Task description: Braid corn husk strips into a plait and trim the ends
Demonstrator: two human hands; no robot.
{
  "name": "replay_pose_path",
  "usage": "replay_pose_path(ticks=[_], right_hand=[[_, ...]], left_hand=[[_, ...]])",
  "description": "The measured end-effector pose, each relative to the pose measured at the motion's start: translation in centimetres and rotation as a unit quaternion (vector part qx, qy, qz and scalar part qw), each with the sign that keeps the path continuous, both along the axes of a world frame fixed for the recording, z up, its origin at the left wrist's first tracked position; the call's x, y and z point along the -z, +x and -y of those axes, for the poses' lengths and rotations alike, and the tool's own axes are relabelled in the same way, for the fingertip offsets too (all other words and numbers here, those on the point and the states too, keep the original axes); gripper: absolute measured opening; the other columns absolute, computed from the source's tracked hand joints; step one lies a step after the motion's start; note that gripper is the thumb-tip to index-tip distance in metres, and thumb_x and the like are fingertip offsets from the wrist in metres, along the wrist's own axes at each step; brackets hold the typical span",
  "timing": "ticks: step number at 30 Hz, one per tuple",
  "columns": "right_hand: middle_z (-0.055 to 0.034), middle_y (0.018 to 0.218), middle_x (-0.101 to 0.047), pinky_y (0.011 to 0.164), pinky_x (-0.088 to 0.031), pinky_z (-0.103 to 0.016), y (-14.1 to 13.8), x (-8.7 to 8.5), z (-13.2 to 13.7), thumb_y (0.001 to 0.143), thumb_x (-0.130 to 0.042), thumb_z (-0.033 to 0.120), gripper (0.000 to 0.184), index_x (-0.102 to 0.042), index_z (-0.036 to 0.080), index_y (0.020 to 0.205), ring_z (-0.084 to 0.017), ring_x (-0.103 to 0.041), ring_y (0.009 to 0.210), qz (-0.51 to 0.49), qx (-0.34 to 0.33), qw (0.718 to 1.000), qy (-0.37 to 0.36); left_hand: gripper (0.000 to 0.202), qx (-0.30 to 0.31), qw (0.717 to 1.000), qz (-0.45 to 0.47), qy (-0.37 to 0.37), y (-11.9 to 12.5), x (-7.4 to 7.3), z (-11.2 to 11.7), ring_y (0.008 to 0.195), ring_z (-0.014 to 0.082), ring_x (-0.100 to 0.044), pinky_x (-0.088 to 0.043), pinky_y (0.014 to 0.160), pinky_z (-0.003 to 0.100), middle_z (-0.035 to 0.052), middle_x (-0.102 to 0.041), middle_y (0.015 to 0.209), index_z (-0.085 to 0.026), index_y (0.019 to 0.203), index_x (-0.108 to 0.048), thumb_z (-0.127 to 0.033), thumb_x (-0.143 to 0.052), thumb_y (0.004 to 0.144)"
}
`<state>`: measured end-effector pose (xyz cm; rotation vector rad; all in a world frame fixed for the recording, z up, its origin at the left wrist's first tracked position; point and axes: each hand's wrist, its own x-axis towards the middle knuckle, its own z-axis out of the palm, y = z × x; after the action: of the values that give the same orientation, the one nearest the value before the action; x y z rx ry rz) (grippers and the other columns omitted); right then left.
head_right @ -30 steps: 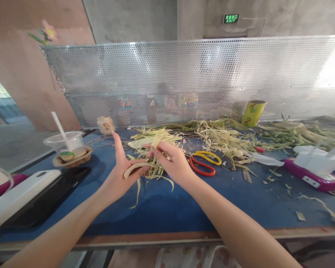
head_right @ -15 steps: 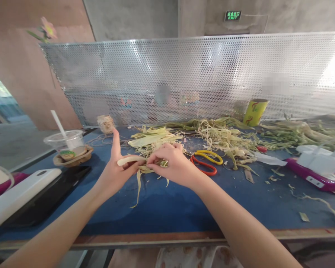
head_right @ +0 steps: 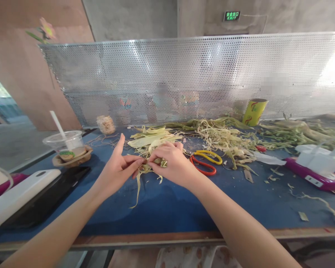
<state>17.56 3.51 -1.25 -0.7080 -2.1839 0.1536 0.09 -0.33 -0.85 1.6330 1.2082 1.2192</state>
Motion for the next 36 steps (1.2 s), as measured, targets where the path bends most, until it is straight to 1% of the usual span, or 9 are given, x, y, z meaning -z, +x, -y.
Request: replay_pose_path(ticks=[4, 7, 10, 13, 18, 22, 25, 31, 36], right_hand=[[0.0010, 0.069, -0.062, 0.074, -0.039, -0.029, 0.1, -0.3, 0.0, 0.075, -0.057, 0.014, 0.008, -0.059, 0.020, 0.069, -0.013, -0.053, 0.072, -0.019, -0.047, 0.999, -0.006], [0.0006, 0.070, -0.061, 0.073, -0.042, -0.027, 0.5, -0.6, 0.1, 0.075, -0.057, 0.014, 0.008, -0.059, 0.020, 0.070, -0.013, -0.053, 0.072, -0.035, -0.057, 0.997, -0.023], [-0.0001, 0.072, -0.060, 0.074, -0.043, -0.027, 0.8, -0.8, 0.2, 0.076, -0.057, 0.016, 0.005, -0.059, 0.019, 0.074, -0.013, -0.053, 0.075, -0.050, -0.064, 0.996, -0.027], [-0.0004, 0.074, -0.060, 0.076, -0.042, -0.028, 1.0, -0.9, 0.2, 0.076, -0.057, 0.015, 0.004, -0.059, 0.019, 0.076, -0.013, -0.052, 0.078, -0.051, -0.073, 0.996, -0.005], [0.0017, 0.071, -0.059, 0.078, -0.039, -0.029, 0.7, -0.7, 0.4, 0.075, -0.058, 0.013, 0.008, -0.057, 0.020, 0.079, -0.013, -0.049, 0.075, -0.020, -0.044, 0.998, 0.044], [0.0019, 0.070, -0.057, 0.078, -0.037, -0.029, 0.6, -0.8, 0.7, 0.073, -0.058, 0.013, 0.008, -0.054, 0.019, 0.077, -0.013, -0.048, 0.075, -0.016, -0.010, 0.997, 0.071], [0.0019, 0.069, -0.055, 0.074, -0.038, -0.027, 0.6, -0.8, 0.9, 0.072, -0.057, 0.011, 0.010, -0.052, 0.019, 0.074, -0.013, -0.048, 0.074, -0.023, -0.005, 0.997, 0.075], [0.0013, 0.070, -0.058, 0.075, -0.037, -0.028, 0.3, -0.5, 0.9, 0.075, -0.055, 0.011, 0.009, -0.053, 0.019, 0.079, -0.013, -0.048, 0.075, -0.003, -0.023, 0.997, 0.079], [0.0013, 0.072, -0.059, 0.075, -0.037, -0.028, 0.2, -0.4, 0.8, 0.076, -0.057, 0.012, 0.009, -0.054, 0.019, 0.081, -0.013, -0.048, 0.076, 0.009, -0.043, 0.997, 0.069]], left_hand=[[0.100, 0.021, 0.999, 0.043, -0.023, -0.1, -0.1, -0.1, 0.045, 0.0072, -0.048, -0.041, 0.050, 0.024, 0.0043, -0.069, 0.084, -0.020, 0.136, 0.024, -0.018, -0.057, 0.076], [0.104, 0.036, 0.996, 0.078, -0.033, -0.4, -0.1, -0.2, 0.048, 0.0072, -0.051, -0.042, 0.052, 0.024, 0.0056, -0.070, 0.087, -0.017, 0.137, 0.020, -0.008, -0.059, 0.070], [0.109, 0.076, 0.990, 0.114, -0.046, -0.7, -0.3, -0.1, 0.048, 0.0080, -0.054, -0.044, 0.055, 0.026, 0.0044, -0.070, 0.086, -0.017, 0.137, 0.020, -0.002, -0.060, 0.065], [0.113, 0.103, 0.984, 0.130, -0.057, -0.8, -0.4, 0.0, 0.050, 0.0087, -0.056, -0.046, 0.056, 0.027, 0.0039, -0.070, 0.086, -0.019, 0.136, 0.023, -0.005, -0.064, 0.065], [0.113, 0.092, 0.987, 0.119, -0.050, -0.6, -0.4, 0.0, 0.054, 0.0089, -0.059, -0.049, 0.061, 0.026, 0.0022, -0.070, 0.084, -0.021, 0.136, 0.023, -0.007, -0.066, 0.067], [0.110, 0.092, 0.988, 0.108, -0.053, -0.6, -0.2, -0.1, 0.070, 0.0117, -0.064, -0.050, 0.071, 0.027, 0.0055, -0.070, 0.091, -0.020, 0.137, 0.021, -0.009, -0.066, 0.069], [0.107, 0.092, 0.989, 0.099, -0.054, -0.6, -0.2, 0.0, 0.080, 0.0128, -0.064, -0.049, 0.075, 0.026, 0.0062, -0.071, 0.094, -0.020, 0.138, 0.015, -0.010, -0.066, 0.069], [0.106, 0.088, 0.992, 0.072, -0.058, -0.6, -0.2, 0.1, 0.081, 0.0156, -0.065, -0.049, 0.073, 0.027, 0.0071, -0.071, 0.094, -0.020, 0.139, 0.014, -0.013, -0.066, 0.069], [0.106, 0.106, 0.989, 0.082, -0.066, -0.5, -0.2, -0.1, 0.084, 0.0162, -0.065, -0.048, 0.078, 0.028, 0.0081, -0.071, 0.094, -0.017, 0.139, 0.014, -0.013, -0.067, 0.069]])
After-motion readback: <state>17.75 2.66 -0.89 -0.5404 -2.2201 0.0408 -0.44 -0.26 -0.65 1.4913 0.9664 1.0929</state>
